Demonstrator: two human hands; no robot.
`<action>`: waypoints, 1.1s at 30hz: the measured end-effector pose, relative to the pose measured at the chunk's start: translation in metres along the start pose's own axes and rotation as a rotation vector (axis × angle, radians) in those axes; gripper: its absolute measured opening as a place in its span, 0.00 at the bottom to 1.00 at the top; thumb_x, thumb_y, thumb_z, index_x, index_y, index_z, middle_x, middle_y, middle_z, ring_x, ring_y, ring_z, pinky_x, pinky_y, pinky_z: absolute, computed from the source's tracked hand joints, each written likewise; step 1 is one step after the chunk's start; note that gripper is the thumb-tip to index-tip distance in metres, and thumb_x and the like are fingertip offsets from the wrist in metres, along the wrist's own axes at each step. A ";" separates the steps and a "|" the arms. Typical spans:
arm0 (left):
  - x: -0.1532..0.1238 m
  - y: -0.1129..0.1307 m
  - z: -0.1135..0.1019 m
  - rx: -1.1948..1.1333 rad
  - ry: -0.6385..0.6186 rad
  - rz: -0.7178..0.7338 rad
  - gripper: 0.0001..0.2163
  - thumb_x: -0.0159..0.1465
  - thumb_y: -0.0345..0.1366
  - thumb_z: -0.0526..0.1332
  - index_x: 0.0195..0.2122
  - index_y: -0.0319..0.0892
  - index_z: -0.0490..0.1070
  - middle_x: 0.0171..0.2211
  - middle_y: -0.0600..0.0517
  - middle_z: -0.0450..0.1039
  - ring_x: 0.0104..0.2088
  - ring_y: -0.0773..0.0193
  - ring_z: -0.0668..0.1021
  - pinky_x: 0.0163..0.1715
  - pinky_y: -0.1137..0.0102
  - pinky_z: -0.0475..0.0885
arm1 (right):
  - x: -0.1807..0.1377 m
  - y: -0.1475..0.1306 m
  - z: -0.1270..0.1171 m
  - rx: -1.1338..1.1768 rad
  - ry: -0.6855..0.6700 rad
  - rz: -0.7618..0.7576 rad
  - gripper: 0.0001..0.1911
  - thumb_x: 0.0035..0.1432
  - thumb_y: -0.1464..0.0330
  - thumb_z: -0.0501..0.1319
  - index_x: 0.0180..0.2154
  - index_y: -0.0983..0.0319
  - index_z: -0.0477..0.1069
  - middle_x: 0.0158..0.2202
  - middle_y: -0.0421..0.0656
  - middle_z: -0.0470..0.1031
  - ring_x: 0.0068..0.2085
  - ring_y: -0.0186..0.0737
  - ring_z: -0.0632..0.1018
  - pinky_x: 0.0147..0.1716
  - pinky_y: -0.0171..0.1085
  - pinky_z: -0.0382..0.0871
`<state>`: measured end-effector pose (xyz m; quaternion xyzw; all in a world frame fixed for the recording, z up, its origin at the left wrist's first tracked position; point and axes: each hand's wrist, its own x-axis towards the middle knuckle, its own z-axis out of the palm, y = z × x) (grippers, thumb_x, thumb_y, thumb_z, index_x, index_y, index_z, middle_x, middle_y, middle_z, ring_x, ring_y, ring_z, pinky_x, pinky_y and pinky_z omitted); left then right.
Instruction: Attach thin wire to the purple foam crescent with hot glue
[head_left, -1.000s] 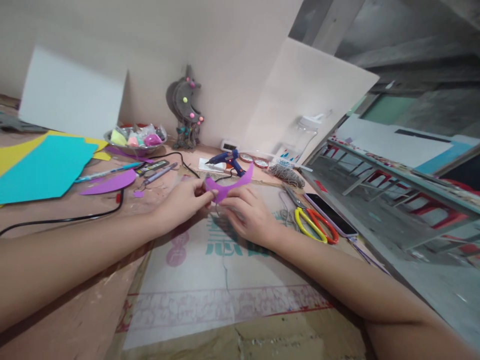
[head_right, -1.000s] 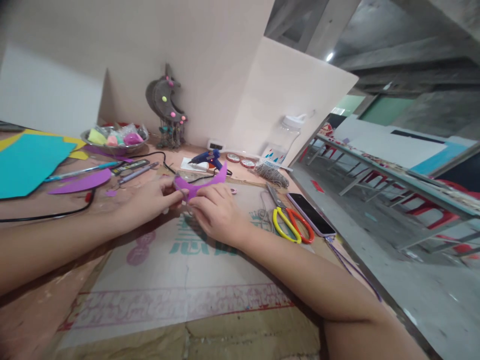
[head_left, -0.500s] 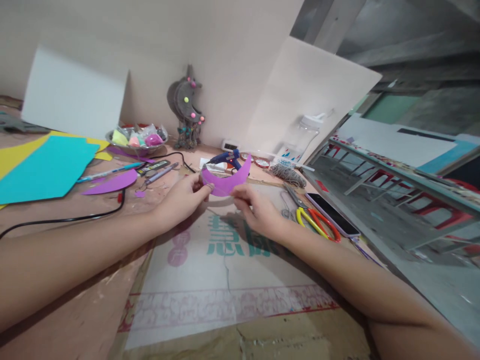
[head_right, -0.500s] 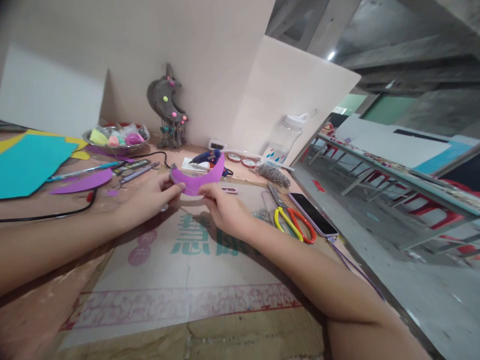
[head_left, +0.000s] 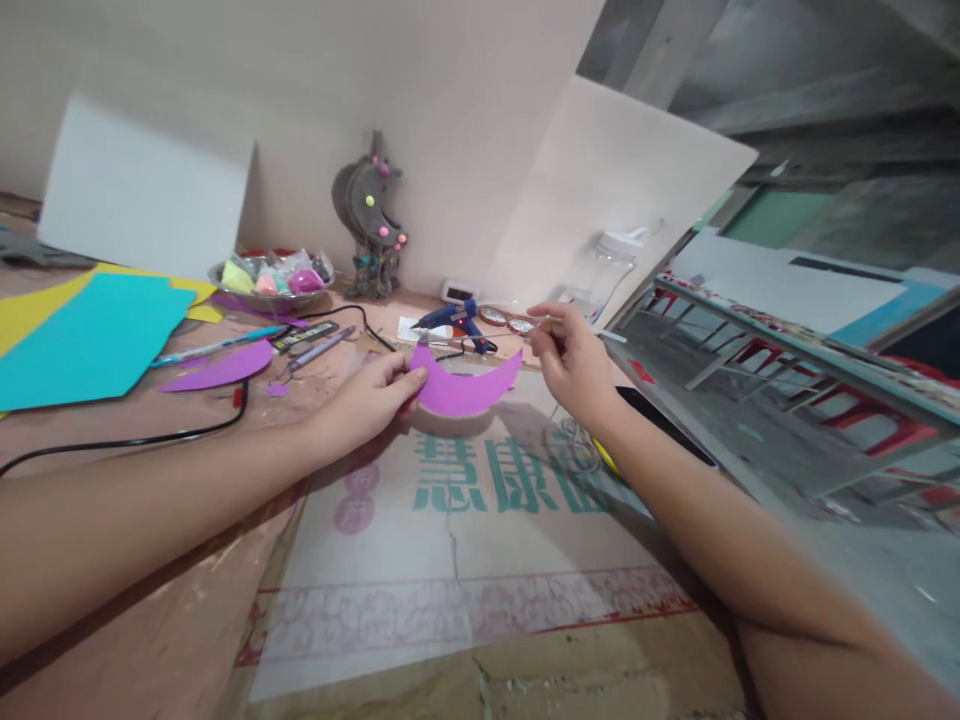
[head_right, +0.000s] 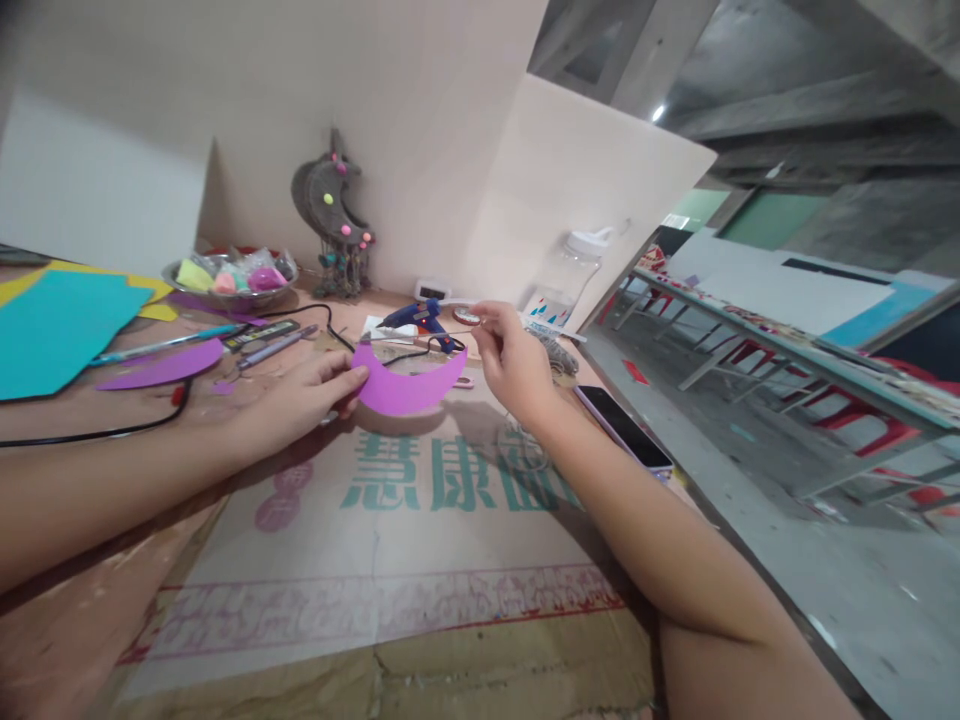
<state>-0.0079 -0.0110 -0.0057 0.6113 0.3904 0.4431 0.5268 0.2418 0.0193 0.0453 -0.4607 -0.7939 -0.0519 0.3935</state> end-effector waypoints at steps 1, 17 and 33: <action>0.000 0.001 0.001 -0.030 -0.007 -0.014 0.11 0.63 0.40 0.56 0.26 0.42 0.58 0.19 0.58 0.60 0.18 0.71 0.63 0.18 0.77 0.60 | 0.000 0.005 0.003 0.034 -0.013 0.015 0.14 0.61 0.69 0.51 0.49 0.62 0.63 0.27 0.39 0.71 0.27 0.35 0.71 0.29 0.35 0.63; -0.001 0.004 0.000 0.284 -0.129 0.051 0.15 0.64 0.41 0.53 0.21 0.40 0.62 0.18 0.55 0.64 0.20 0.70 0.67 0.22 0.74 0.61 | -0.032 -0.046 0.044 0.986 -0.409 0.356 0.21 0.58 0.60 0.59 0.52 0.57 0.63 0.50 0.46 0.73 0.46 0.40 0.76 0.43 0.41 0.71; -0.003 0.010 -0.001 0.483 -0.150 0.054 0.16 0.64 0.41 0.52 0.21 0.40 0.64 0.19 0.56 0.65 0.20 0.70 0.66 0.21 0.73 0.58 | -0.032 -0.038 0.054 0.916 -0.330 0.610 0.14 0.45 0.60 0.67 0.29 0.62 0.69 0.26 0.36 0.70 0.25 0.28 0.69 0.26 0.32 0.62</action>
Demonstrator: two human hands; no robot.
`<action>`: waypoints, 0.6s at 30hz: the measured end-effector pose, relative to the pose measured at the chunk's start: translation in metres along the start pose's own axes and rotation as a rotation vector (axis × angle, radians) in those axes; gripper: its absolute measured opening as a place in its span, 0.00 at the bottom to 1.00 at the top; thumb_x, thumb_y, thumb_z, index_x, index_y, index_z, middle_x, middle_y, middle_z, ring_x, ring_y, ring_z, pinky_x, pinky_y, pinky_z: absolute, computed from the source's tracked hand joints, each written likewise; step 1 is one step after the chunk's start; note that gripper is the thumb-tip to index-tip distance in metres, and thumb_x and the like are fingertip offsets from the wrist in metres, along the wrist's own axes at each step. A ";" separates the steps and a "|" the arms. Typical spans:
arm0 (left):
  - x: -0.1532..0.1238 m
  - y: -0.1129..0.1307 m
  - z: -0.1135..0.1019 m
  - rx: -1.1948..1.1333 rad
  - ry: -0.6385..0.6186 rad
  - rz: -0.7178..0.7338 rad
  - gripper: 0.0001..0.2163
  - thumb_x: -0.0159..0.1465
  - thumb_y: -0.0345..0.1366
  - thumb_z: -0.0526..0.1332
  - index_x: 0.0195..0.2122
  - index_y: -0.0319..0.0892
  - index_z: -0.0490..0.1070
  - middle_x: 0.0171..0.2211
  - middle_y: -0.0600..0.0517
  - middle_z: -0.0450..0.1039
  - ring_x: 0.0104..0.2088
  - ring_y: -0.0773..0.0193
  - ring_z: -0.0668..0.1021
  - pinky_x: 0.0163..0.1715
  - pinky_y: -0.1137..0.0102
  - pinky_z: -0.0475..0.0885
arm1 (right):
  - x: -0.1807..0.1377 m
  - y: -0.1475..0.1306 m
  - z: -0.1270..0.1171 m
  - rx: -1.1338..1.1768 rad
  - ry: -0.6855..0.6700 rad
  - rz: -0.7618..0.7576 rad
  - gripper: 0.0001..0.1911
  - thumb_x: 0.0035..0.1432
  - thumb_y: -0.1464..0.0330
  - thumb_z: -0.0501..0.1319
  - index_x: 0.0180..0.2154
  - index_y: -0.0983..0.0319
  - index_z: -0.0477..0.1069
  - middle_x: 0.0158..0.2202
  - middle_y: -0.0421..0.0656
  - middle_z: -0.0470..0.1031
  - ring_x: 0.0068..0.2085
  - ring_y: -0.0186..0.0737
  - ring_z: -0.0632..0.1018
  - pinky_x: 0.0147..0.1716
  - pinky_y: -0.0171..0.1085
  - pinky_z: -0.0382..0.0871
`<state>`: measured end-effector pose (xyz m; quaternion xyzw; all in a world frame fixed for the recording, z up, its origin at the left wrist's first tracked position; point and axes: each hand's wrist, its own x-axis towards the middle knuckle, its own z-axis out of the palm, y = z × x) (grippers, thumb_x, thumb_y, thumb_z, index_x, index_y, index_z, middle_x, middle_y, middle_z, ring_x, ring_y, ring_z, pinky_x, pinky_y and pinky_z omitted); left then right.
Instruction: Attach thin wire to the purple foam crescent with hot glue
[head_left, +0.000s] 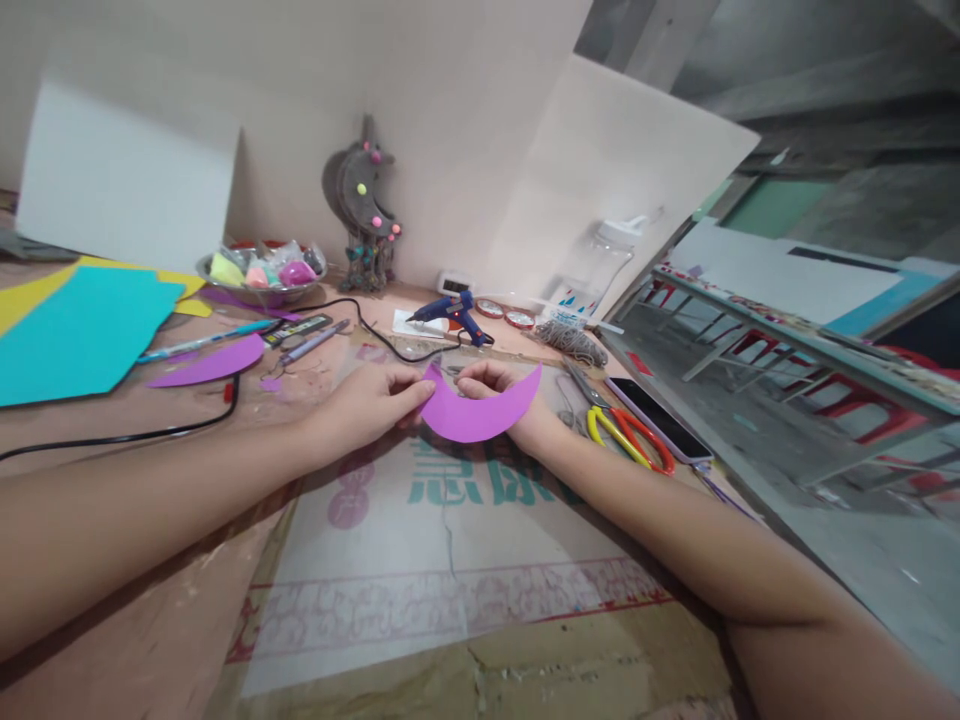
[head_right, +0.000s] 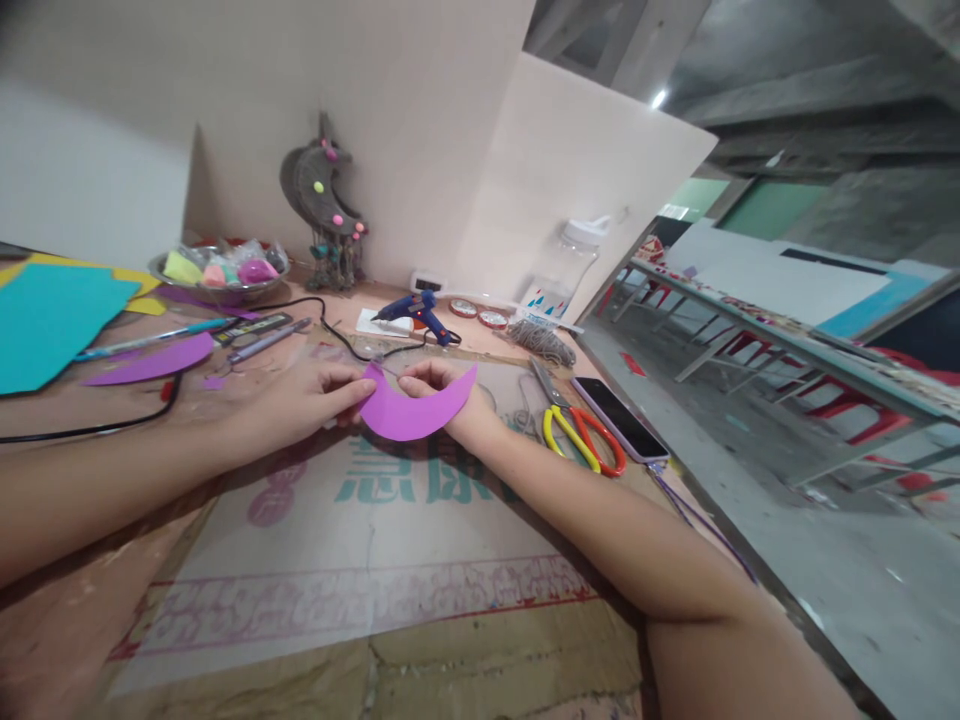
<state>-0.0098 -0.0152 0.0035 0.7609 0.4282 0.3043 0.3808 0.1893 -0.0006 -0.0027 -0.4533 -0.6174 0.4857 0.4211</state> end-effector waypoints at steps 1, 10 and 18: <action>0.000 0.000 0.000 -0.002 -0.002 0.012 0.16 0.64 0.41 0.52 0.21 0.40 0.64 0.19 0.56 0.65 0.20 0.70 0.66 0.22 0.73 0.58 | 0.000 0.001 0.000 -0.008 0.007 -0.002 0.15 0.45 0.59 0.67 0.30 0.62 0.69 0.25 0.36 0.70 0.24 0.28 0.69 0.26 0.32 0.61; -0.001 0.000 0.000 0.020 -0.016 0.091 0.16 0.64 0.41 0.51 0.20 0.40 0.62 0.19 0.56 0.64 0.21 0.69 0.67 0.23 0.73 0.59 | 0.003 0.002 0.001 -0.002 0.050 -0.010 0.20 0.43 0.54 0.67 0.29 0.62 0.66 0.22 0.34 0.66 0.21 0.27 0.65 0.20 0.30 0.57; -0.001 -0.001 0.000 0.024 -0.024 0.114 0.16 0.64 0.41 0.50 0.20 0.40 0.62 0.19 0.56 0.63 0.21 0.69 0.66 0.22 0.73 0.58 | 0.009 0.009 -0.002 0.002 0.049 -0.006 0.21 0.40 0.53 0.68 0.29 0.62 0.67 0.18 0.32 0.63 0.18 0.25 0.61 0.18 0.30 0.54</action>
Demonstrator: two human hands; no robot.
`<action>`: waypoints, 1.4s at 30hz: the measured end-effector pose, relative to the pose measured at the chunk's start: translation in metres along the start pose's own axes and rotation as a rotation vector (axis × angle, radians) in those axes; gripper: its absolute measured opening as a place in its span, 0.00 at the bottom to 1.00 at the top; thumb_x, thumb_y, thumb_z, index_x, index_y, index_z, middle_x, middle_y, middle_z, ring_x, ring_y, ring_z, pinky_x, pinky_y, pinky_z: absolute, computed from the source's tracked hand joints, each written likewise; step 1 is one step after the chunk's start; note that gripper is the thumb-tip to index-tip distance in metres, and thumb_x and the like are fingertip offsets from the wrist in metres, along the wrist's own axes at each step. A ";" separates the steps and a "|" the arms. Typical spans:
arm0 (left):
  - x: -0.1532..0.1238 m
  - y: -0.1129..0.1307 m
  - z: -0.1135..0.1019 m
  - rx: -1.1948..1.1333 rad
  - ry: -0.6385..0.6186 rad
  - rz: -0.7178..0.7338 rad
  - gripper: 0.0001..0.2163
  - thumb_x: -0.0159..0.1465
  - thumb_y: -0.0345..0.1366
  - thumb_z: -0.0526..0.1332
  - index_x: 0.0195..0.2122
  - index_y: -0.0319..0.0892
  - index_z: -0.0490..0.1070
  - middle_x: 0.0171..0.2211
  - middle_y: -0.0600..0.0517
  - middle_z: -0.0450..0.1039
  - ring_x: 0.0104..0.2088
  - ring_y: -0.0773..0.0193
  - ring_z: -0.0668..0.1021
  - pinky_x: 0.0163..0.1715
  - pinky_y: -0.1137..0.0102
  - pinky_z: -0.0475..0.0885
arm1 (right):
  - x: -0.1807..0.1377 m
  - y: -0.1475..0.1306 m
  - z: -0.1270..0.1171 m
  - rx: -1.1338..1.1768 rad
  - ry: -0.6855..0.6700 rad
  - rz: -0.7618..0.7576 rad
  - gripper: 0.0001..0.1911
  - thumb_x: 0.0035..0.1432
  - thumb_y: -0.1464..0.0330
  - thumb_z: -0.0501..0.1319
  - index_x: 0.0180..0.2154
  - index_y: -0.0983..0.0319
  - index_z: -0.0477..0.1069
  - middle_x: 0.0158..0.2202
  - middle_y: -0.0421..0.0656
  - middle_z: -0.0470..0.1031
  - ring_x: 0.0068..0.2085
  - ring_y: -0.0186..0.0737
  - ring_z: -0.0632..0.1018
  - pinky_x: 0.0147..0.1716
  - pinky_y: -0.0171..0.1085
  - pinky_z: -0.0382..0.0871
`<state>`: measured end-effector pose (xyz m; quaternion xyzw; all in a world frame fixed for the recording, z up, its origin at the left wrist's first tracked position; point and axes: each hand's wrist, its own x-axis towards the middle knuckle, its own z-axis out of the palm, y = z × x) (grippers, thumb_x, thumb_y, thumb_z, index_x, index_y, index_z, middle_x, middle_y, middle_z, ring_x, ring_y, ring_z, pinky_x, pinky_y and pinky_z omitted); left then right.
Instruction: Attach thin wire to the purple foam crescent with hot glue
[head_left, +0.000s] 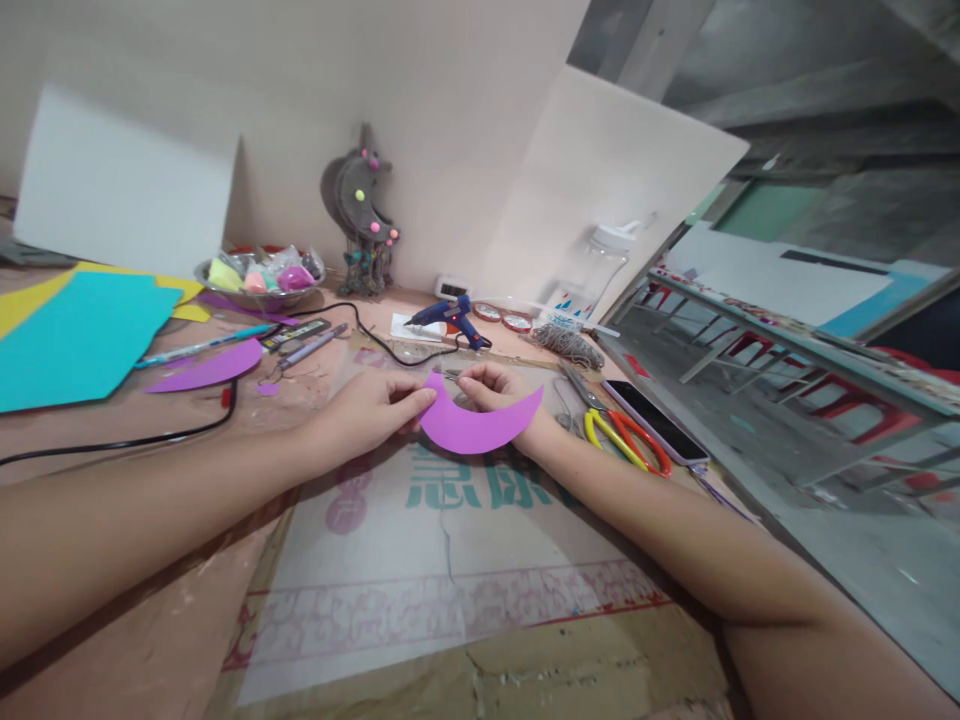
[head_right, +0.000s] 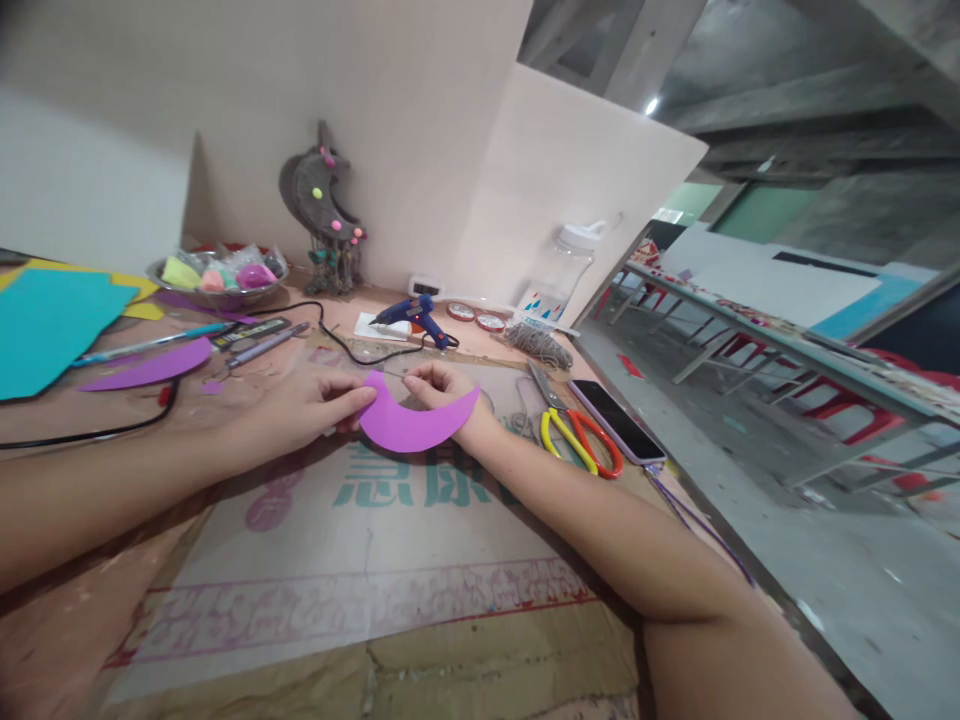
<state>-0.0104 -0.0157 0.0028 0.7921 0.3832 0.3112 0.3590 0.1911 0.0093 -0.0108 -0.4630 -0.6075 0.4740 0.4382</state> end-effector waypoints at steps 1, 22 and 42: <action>0.000 0.000 0.000 0.000 0.002 0.004 0.16 0.64 0.41 0.50 0.20 0.40 0.61 0.19 0.56 0.63 0.21 0.69 0.66 0.22 0.73 0.58 | 0.000 -0.001 0.000 0.008 -0.009 0.015 0.22 0.39 0.53 0.68 0.30 0.62 0.67 0.18 0.32 0.63 0.18 0.25 0.61 0.18 0.30 0.54; 0.000 0.002 0.003 -0.036 0.069 -0.063 0.12 0.62 0.43 0.55 0.31 0.40 0.71 0.26 0.53 0.71 0.27 0.66 0.72 0.26 0.74 0.63 | -0.014 -0.016 0.007 -0.219 -0.202 0.021 0.13 0.45 0.59 0.64 0.25 0.63 0.69 0.19 0.35 0.65 0.20 0.27 0.63 0.20 0.30 0.55; 0.001 0.003 0.002 -0.046 0.139 -0.051 0.08 0.61 0.39 0.57 0.30 0.40 0.69 0.27 0.54 0.71 0.28 0.67 0.72 0.28 0.73 0.65 | -0.010 -0.008 0.004 0.059 -0.090 0.081 0.19 0.43 0.54 0.67 0.31 0.60 0.66 0.17 0.31 0.61 0.14 0.24 0.59 0.13 0.29 0.49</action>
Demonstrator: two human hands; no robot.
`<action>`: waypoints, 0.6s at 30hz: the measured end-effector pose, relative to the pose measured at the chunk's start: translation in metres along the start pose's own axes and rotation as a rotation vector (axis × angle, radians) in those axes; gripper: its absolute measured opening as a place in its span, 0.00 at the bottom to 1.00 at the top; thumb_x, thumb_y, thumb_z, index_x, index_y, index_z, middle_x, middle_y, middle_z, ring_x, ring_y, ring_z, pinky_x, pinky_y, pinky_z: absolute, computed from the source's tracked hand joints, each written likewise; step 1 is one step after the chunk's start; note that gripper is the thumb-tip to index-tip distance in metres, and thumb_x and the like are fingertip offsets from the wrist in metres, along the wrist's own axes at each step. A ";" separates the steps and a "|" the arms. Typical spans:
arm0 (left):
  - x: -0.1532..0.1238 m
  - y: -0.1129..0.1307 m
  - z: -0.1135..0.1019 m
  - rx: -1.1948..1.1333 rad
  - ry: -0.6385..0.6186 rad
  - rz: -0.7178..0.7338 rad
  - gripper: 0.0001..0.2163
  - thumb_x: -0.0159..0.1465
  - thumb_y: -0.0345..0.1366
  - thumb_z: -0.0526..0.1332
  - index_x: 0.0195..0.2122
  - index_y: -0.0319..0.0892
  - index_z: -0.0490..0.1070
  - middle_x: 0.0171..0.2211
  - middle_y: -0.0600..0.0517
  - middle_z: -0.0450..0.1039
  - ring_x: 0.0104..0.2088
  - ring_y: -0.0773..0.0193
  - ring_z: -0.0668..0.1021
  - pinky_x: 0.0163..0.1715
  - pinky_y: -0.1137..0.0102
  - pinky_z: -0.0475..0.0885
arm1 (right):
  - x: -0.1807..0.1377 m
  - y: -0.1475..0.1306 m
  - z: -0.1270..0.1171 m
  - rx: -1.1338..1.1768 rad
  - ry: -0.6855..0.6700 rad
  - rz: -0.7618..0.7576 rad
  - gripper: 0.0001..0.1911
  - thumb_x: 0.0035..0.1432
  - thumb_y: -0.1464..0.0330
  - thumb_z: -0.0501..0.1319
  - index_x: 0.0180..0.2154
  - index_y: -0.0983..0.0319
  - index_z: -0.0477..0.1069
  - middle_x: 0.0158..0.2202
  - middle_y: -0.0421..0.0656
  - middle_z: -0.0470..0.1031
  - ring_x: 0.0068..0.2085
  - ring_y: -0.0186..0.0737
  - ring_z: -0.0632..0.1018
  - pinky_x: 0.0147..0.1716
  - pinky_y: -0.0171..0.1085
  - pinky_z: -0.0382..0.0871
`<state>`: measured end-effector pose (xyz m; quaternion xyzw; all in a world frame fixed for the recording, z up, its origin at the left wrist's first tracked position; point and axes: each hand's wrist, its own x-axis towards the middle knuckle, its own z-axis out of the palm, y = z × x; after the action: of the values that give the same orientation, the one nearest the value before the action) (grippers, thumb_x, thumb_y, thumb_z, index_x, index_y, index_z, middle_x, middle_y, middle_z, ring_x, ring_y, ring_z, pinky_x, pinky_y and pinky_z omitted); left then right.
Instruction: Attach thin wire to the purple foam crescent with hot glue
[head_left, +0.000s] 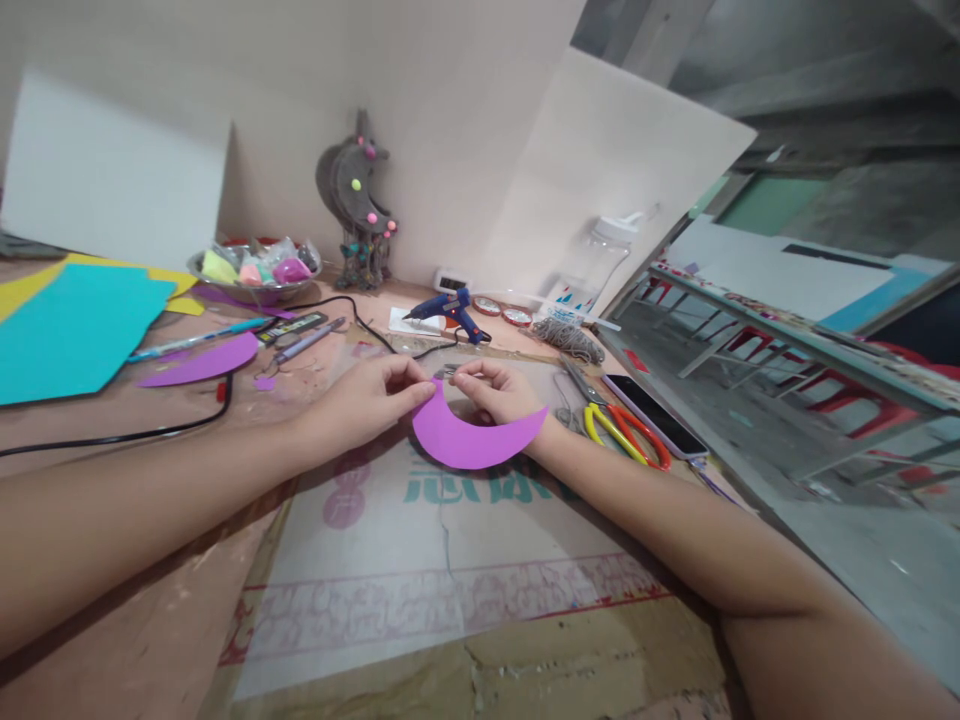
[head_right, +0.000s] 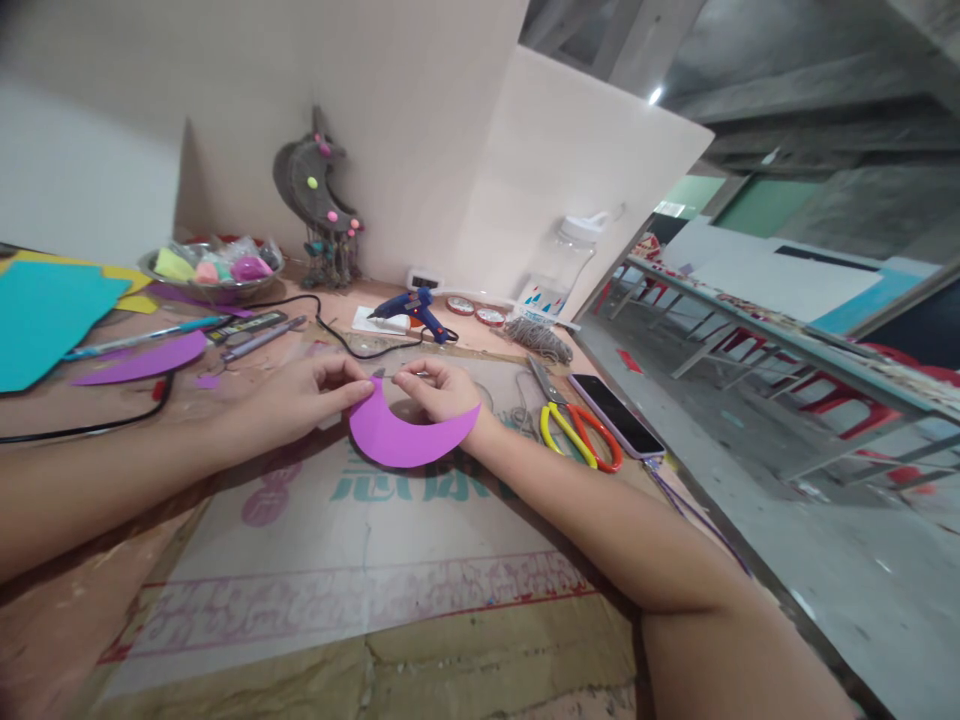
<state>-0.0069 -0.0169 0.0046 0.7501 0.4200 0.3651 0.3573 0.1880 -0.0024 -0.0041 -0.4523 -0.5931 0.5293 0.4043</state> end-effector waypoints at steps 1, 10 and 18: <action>0.000 0.000 0.000 0.004 0.003 0.003 0.08 0.61 0.39 0.57 0.30 0.40 0.69 0.27 0.54 0.71 0.28 0.67 0.72 0.28 0.73 0.65 | 0.000 0.000 0.000 -0.002 -0.001 -0.001 0.19 0.44 0.54 0.66 0.31 0.60 0.66 0.17 0.31 0.61 0.14 0.24 0.59 0.13 0.29 0.49; -0.001 0.002 -0.002 0.001 0.010 -0.009 0.07 0.61 0.37 0.57 0.29 0.40 0.69 0.27 0.54 0.71 0.28 0.67 0.71 0.28 0.73 0.65 | 0.000 0.000 0.000 -0.106 -0.046 -0.024 0.17 0.46 0.55 0.65 0.29 0.61 0.67 0.16 0.32 0.62 0.15 0.25 0.61 0.15 0.30 0.51; -0.001 0.000 -0.001 0.004 -0.003 -0.018 0.08 0.61 0.38 0.57 0.29 0.40 0.68 0.26 0.55 0.70 0.27 0.68 0.71 0.27 0.73 0.64 | -0.001 0.000 -0.003 -0.018 -0.092 -0.135 0.22 0.49 0.59 0.64 0.47 0.57 0.66 0.36 0.40 0.74 0.16 0.23 0.60 0.16 0.31 0.54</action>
<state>-0.0076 -0.0174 0.0050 0.7477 0.4270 0.3597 0.3596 0.1913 -0.0023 -0.0036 -0.3902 -0.6449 0.5157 0.4072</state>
